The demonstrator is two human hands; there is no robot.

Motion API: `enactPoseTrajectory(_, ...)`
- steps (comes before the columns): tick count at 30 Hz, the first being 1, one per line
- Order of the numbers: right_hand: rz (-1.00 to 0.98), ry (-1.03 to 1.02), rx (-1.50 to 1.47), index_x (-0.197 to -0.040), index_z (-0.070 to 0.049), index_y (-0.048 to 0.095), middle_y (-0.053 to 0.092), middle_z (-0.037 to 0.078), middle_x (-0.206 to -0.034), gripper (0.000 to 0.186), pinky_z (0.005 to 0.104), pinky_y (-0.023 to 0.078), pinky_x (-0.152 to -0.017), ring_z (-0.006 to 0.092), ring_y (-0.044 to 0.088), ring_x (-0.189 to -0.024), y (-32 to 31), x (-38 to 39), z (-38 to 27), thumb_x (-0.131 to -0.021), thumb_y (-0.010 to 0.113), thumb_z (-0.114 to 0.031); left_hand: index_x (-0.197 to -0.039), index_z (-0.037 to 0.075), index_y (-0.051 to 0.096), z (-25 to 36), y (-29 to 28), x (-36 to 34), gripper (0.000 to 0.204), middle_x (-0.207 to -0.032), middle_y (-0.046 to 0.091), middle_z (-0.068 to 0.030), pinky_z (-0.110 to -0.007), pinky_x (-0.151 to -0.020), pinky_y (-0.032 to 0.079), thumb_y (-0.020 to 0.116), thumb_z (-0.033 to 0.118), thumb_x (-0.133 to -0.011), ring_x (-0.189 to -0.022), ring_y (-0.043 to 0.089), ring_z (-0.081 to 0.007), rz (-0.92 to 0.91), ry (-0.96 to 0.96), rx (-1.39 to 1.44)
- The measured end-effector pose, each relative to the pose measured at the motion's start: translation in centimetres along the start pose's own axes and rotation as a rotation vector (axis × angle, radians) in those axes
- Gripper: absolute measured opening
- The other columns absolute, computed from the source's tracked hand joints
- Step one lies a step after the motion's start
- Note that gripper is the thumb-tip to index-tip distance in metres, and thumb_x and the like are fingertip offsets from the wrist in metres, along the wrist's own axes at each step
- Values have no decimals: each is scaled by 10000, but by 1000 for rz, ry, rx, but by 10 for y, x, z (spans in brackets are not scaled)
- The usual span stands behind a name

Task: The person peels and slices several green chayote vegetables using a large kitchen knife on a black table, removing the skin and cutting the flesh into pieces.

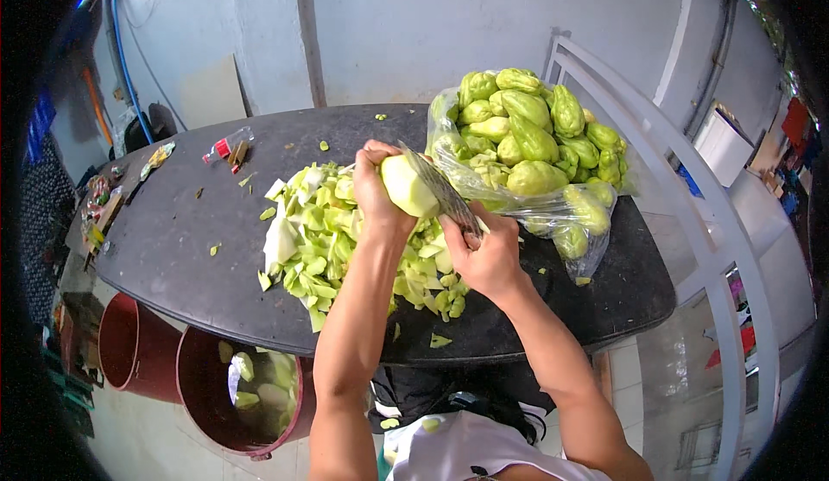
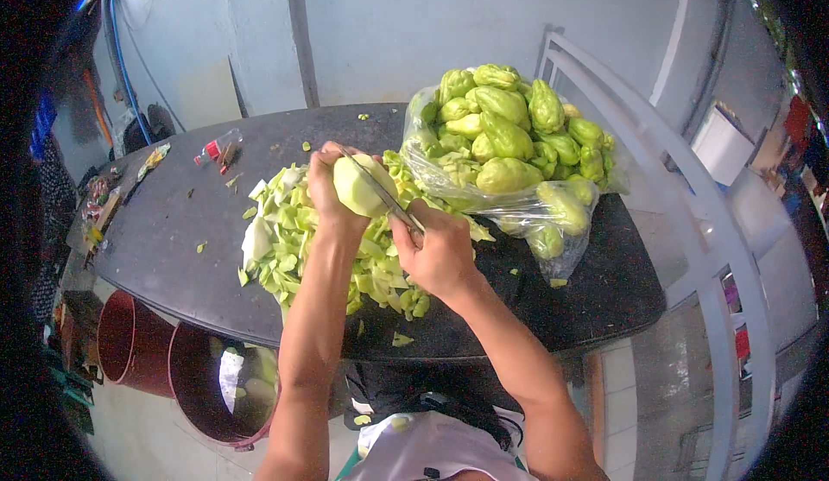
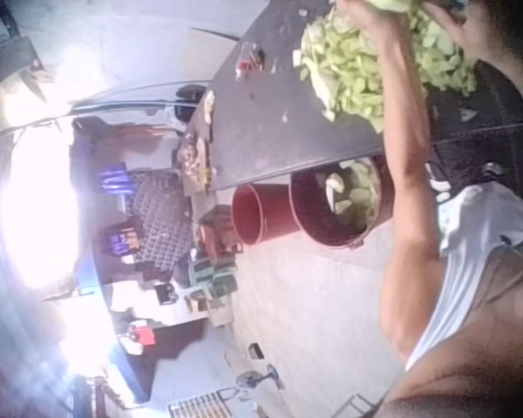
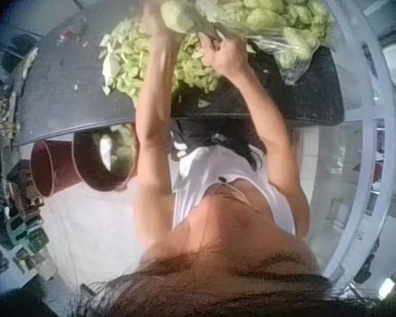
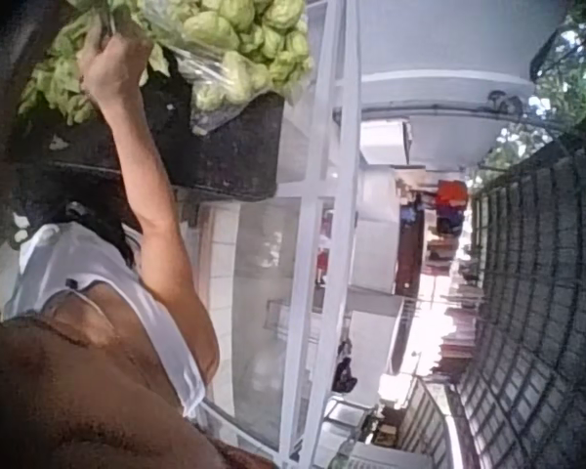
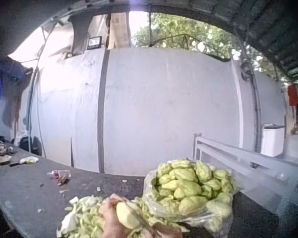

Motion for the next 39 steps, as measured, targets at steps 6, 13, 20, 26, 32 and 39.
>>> enactPoseTrajectory(6, -67, 117, -43, -939, -2, 645, 661, 171, -674, 179, 371, 519, -545, 300, 672, -577, -6, -3, 5, -808, 699, -111, -715, 49, 478, 3, 3, -5, 174, -729, 504, -51, -319, -642, 429, 413, 115, -862, -656, 487, -167, 65, 205, -293)
enactPoseTrajectory(13, -113, 286, -188, -970, 26, 648, 683, 92, -730, 217, 294, 506, -567, 150, 651, -609, -14, -8, 13, -792, 733, -63, -837, 6, 599, 7, -2, 1, 245, -774, 584, -50, -277, -657, 460, 482, 205, -920, -710, 552, -140, -214, 23, -360)
enactPoseTrajectory(20, -205, 388, -368, -944, 12, 661, 686, 7, -815, 220, 230, 499, -600, 51, 621, -685, -23, -5, 35, -766, 784, -31, -876, 0, 684, 3, 2, 10, 337, -757, 646, -6, -230, -631, 478, 699, 336, -895, -673, 573, -65, -293, -15, -651)
enactPoseTrajectory(26, -107, 348, -443, -963, 22, 682, 720, 37, -890, 240, 257, 531, -676, 82, 660, -755, -16, -4, 36, -753, 791, -22, -975, -24, 671, -13, 2, 15, 365, -843, 676, -58, -268, -665, 528, 711, 327, -886, -708, 631, -108, -267, -104, -426)
enactPoseTrajectory(32, -85, 381, -395, -988, 25, 681, 724, 48, -906, 268, 276, 542, -726, 102, 669, -799, -15, -4, 36, -747, 791, -11, -946, -20, 664, -19, 1, 18, 353, -821, 662, -47, -264, -672, 513, 668, 332, -916, -731, 618, -107, -278, -96, -456)
enactPoseTrajectory(39, -253, 471, -312, -1042, 22, 659, 712, 42, -935, 326, 266, 530, -715, 90, 654, -808, -20, -3, 35, -748, 793, -23, -855, 2, 643, -7, 4, 20, 419, -765, 619, 1, -239, -650, 433, 578, 403, -958, -720, 531, -61, -421, 23, -876)
Point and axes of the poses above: each hand's wrist, its own x-axis away from the middle knuckle, its own y-axis out of the palm, z = x × y, the point moved 1 cm from there along -x, towards the middle knuckle
